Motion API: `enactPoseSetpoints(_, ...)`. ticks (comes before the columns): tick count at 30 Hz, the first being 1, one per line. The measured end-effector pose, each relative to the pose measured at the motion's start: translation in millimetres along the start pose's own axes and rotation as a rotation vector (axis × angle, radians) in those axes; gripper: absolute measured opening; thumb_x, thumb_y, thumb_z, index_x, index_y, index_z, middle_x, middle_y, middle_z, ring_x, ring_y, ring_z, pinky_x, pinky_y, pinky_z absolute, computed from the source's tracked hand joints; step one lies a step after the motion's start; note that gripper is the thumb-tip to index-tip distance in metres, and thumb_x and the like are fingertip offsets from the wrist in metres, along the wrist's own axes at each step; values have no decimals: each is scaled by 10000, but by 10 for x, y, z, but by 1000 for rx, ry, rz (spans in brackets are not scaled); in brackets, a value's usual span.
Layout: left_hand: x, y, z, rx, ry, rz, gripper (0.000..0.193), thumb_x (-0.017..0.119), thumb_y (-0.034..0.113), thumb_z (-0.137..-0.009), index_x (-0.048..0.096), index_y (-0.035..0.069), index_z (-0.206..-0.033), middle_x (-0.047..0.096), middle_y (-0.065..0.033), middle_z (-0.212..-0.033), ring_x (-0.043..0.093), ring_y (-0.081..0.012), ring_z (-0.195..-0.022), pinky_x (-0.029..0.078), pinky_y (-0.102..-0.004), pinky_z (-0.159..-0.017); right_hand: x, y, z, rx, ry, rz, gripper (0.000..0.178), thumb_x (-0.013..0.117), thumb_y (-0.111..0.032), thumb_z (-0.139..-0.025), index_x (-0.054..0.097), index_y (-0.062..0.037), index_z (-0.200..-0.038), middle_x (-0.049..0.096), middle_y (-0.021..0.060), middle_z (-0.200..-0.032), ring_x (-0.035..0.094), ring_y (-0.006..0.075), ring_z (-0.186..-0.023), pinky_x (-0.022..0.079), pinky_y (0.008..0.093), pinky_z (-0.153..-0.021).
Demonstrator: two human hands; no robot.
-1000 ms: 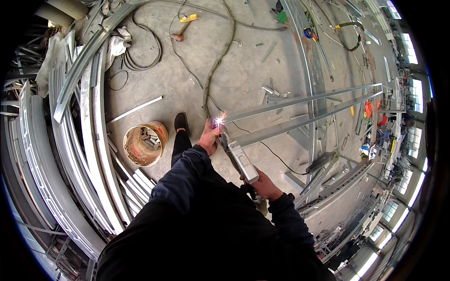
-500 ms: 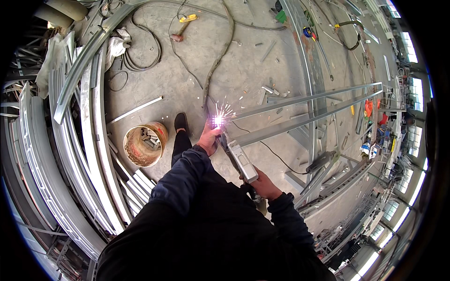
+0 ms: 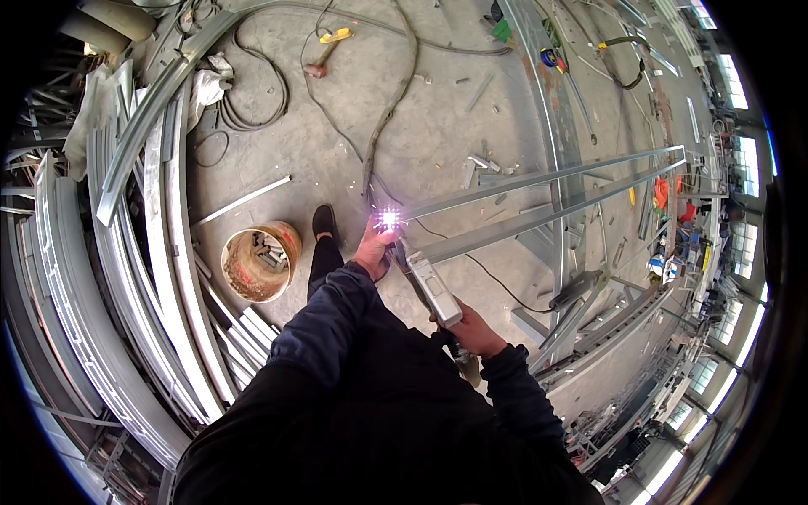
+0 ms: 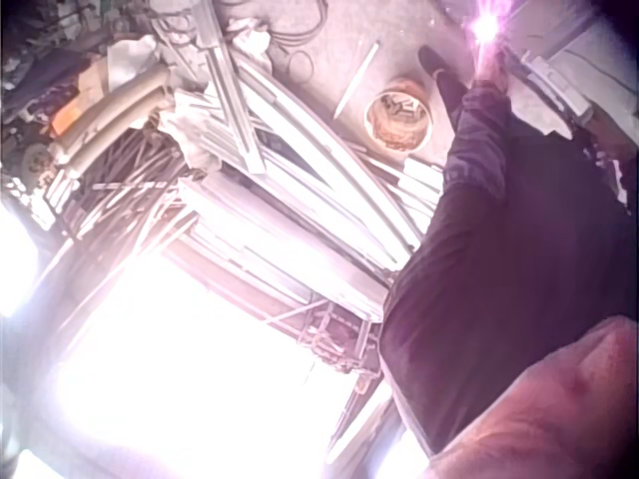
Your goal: The person assembles a rectangular metal frame by welding two metal bars together, grinding the edges, and hammering the joints. They then measure the frame with a tape measure to verify dimensions.
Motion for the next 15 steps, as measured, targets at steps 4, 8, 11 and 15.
enactPoseSetpoints(4, -1, 17, -18, -10, -49, -78, 617, 730, 46, -859, 537, 157, -1434, 649, 29, -1198, 607, -138, -1055, 478, -318, -911, -12, 31, 50, 2, 28, -17, 570, 571, -115, -1050, 433, -83, -1602, 666, 36, -1151, 660, 117, -885, 571, 302, -810)
enactPoseSetpoints(8, 110, 73, 77, -54, 2, -144, 592, 756, 80, -872, 532, 145, -1416, 654, 41, -1192, 612, -136, -1062, 470, -313, -892, -98, 55, 173, -71, 38, -39, 502, 561, -79, -1057, 470, -66, -1550, 661, 47, -1135, 664, 138, -889, 571, 316, -826)
enactPoseSetpoints(11, 108, 66, 63, -51, -8, -146, 602, 766, 101, -880, 520, 139, -1429, 649, 38, -1208, 614, -141, -1078, 474, -328, -910, -139, -76, 317, -134, 89, -219, 416, 579, -99, -1074, 510, -32, -1479, 659, 45, -1099, 666, 153, -861, 567, 323, -807)
enactPoseSetpoints(15, 61, 11, 33, -36, -60, -172, 583, 777, 161, -892, 528, 148, -1419, 606, 27, -1281, 559, -165, -1198, 440, -367, -1024, -284, -57, 426, -188, 119, -174, 296, 573, -142, -1087, 587, -30, -1361, 652, 31, -1025, 669, 146, -797, 560, 314, -769)
Point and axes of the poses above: each hand's wrist, its own z-axis away from the middle knuckle, its own x-axis out of the palm, y = z × x, the point moved 10 cm from there along -z, towards the middle knuckle
